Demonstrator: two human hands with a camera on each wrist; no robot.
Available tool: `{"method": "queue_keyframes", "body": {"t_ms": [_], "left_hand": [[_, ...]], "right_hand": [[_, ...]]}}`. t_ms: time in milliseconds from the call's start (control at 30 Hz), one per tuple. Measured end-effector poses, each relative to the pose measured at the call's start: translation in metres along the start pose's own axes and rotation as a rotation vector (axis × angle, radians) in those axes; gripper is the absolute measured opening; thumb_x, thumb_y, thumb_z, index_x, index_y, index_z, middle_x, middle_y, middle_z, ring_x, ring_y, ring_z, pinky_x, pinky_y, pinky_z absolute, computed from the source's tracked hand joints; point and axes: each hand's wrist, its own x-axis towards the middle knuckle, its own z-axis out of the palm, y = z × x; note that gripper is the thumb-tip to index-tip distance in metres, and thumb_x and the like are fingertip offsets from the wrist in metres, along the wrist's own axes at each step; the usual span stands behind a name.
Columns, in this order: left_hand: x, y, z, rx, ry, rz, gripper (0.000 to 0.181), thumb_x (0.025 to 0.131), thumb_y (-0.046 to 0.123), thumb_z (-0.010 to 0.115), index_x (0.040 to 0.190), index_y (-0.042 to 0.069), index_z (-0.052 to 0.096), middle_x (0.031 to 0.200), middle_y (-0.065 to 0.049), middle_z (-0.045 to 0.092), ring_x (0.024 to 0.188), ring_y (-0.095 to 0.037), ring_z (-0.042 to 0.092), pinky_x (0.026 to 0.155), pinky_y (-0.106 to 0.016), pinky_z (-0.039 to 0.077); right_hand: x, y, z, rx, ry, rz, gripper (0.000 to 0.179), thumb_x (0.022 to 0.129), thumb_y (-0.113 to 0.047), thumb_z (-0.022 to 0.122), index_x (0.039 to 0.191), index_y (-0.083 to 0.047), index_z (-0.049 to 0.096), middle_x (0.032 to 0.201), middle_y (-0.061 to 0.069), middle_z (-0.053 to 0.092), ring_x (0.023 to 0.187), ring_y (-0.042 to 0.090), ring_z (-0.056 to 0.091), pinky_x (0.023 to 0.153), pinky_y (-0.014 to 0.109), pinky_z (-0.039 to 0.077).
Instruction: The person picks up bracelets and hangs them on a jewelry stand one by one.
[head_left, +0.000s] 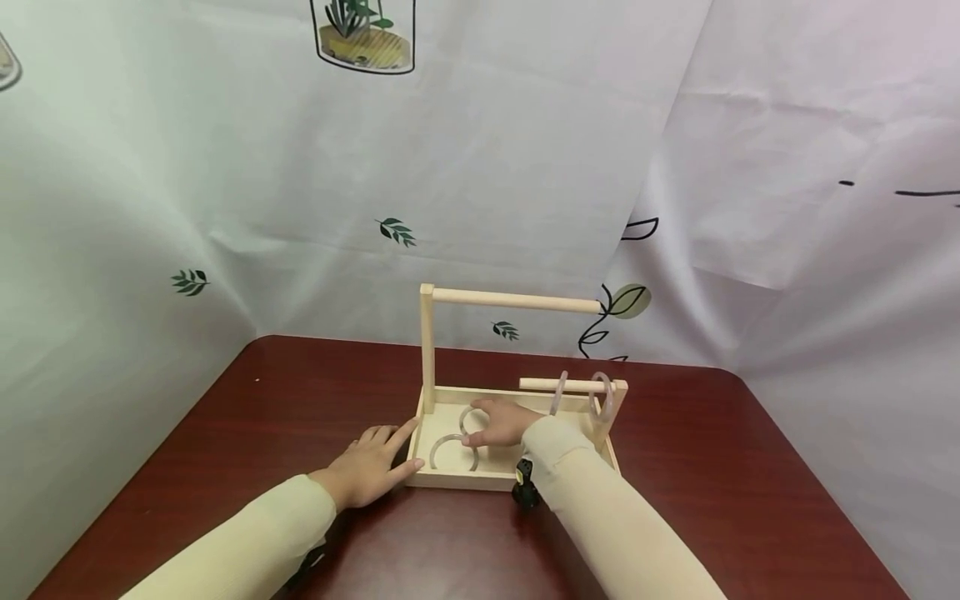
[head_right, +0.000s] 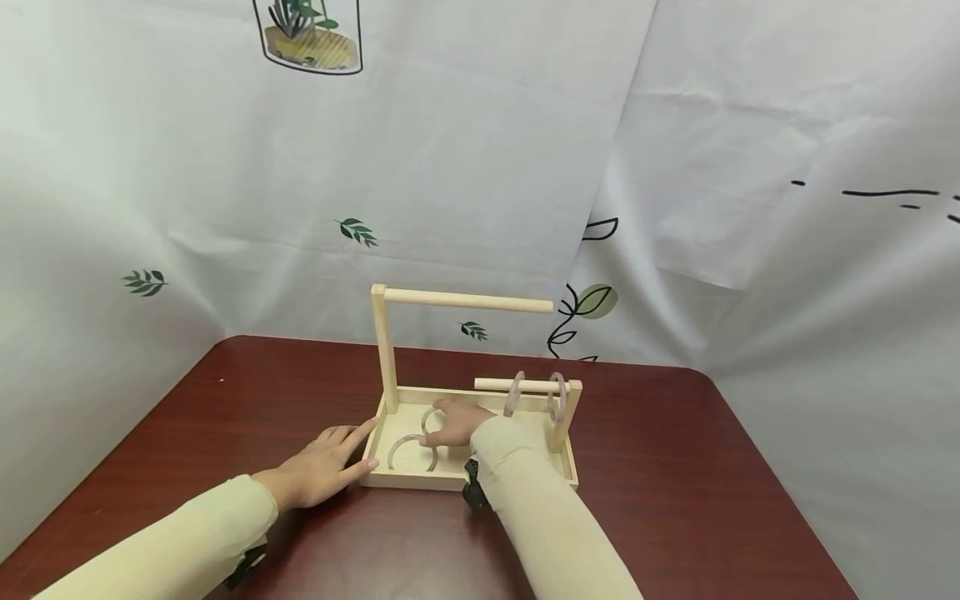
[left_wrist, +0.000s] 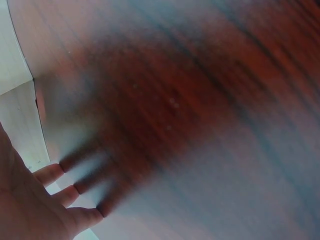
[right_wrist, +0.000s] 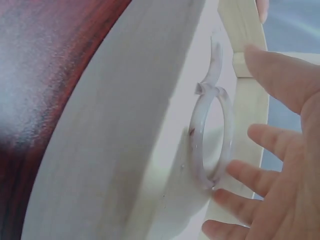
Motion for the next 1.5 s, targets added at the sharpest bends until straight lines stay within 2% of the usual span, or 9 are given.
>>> {"method": "queue_keyframes", "body": {"t_ms": [100, 233, 400, 533, 767, 933, 1067, 1300, 1500], "left_hand": [[0.000, 0.000, 0.001, -0.005, 0.000, 0.002, 0.071, 0.097, 0.057, 0.043, 0.153, 0.016, 0.028, 0.140, -0.024, 0.042, 0.133, -0.046, 0.034, 0.101, -0.065, 0.030], [-0.001, 0.001, 0.000, -0.004, -0.003, 0.000, 0.072, 0.097, 0.057, 0.043, 0.154, 0.016, 0.027, 0.140, -0.024, 0.042, 0.133, -0.046, 0.034, 0.101, -0.065, 0.030], [-0.002, 0.003, 0.000, -0.003, -0.004, 0.003, 0.072, 0.096, 0.058, 0.043, 0.153, 0.017, 0.027, 0.139, -0.023, 0.043, 0.132, -0.045, 0.035, 0.099, -0.065, 0.031], [-0.001, 0.004, 0.000, -0.008, -0.005, 0.003, 0.071, 0.097, 0.057, 0.044, 0.153, 0.016, 0.028, 0.139, -0.023, 0.043, 0.132, -0.045, 0.035, 0.099, -0.066, 0.031], [0.001, 0.003, 0.001, -0.005, -0.010, -0.005, 0.072, 0.097, 0.057, 0.044, 0.154, 0.017, 0.027, 0.141, -0.024, 0.042, 0.133, -0.045, 0.033, 0.100, -0.067, 0.029], [0.000, 0.002, 0.001, -0.011, -0.009, -0.004, 0.072, 0.096, 0.058, 0.044, 0.153, 0.017, 0.028, 0.140, -0.023, 0.042, 0.133, -0.044, 0.034, 0.100, -0.067, 0.029], [-0.001, 0.003, 0.001, -0.009, -0.006, -0.007, 0.072, 0.096, 0.058, 0.044, 0.154, 0.018, 0.028, 0.140, -0.022, 0.042, 0.133, -0.044, 0.034, 0.100, -0.067, 0.030], [0.000, 0.001, 0.000, -0.013, -0.006, -0.016, 0.072, 0.096, 0.058, 0.045, 0.153, 0.018, 0.028, 0.140, -0.022, 0.042, 0.134, -0.044, 0.033, 0.100, -0.068, 0.028], [0.001, -0.002, 0.002, -0.018, 0.001, -0.004, 0.072, 0.097, 0.058, 0.043, 0.153, 0.017, 0.027, 0.140, -0.023, 0.041, 0.134, -0.046, 0.032, 0.100, -0.069, 0.027]], "right_hand": [[-0.001, -0.003, -0.002, -0.011, -0.011, 0.003, 0.073, 0.084, -0.036, 0.072, 0.145, -0.006, 0.043, 0.147, 0.013, 0.044, 0.137, 0.031, 0.037, 0.110, 0.045, 0.031], [0.003, -0.004, -0.002, -0.053, -0.014, 0.014, 0.074, 0.077, -0.020, 0.074, 0.143, -0.005, 0.044, 0.145, 0.013, 0.046, 0.135, 0.029, 0.041, 0.108, 0.041, 0.035], [0.013, 0.001, 0.004, -0.095, -0.005, 0.060, 0.079, 0.069, -0.009, 0.075, 0.142, -0.008, 0.047, 0.142, 0.015, 0.047, 0.127, 0.029, 0.047, 0.093, 0.038, 0.045], [0.014, 0.002, 0.007, -0.121, 0.018, 0.104, 0.081, 0.067, -0.010, 0.078, 0.142, -0.013, 0.048, 0.139, 0.017, 0.046, 0.118, 0.031, 0.050, 0.083, 0.039, 0.047], [0.014, 0.000, 0.011, -0.175, 0.048, 0.131, 0.082, 0.061, -0.011, 0.088, 0.134, -0.013, 0.052, 0.129, 0.017, 0.049, 0.113, 0.033, 0.049, 0.081, 0.040, 0.047], [0.017, 0.005, 0.015, -0.225, 0.058, 0.134, 0.077, 0.058, -0.017, 0.092, 0.126, -0.013, 0.055, 0.122, 0.015, 0.052, 0.110, 0.030, 0.048, 0.081, 0.039, 0.047], [0.016, 0.007, 0.017, -0.210, 0.075, 0.160, 0.083, 0.057, -0.024, 0.094, 0.130, -0.012, 0.055, 0.121, 0.016, 0.051, 0.106, 0.029, 0.049, 0.082, 0.039, 0.048], [0.010, 0.003, 0.013, -0.188, 0.085, 0.220, 0.088, 0.059, -0.032, 0.093, 0.134, -0.009, 0.053, 0.128, 0.018, 0.050, 0.114, 0.035, 0.047, 0.091, 0.042, 0.047], [0.011, 0.003, 0.012, -0.239, 0.093, 0.235, 0.081, 0.059, -0.039, 0.092, 0.124, -0.006, 0.056, 0.113, 0.016, 0.056, 0.107, 0.032, 0.050, 0.090, 0.038, 0.047]]}}
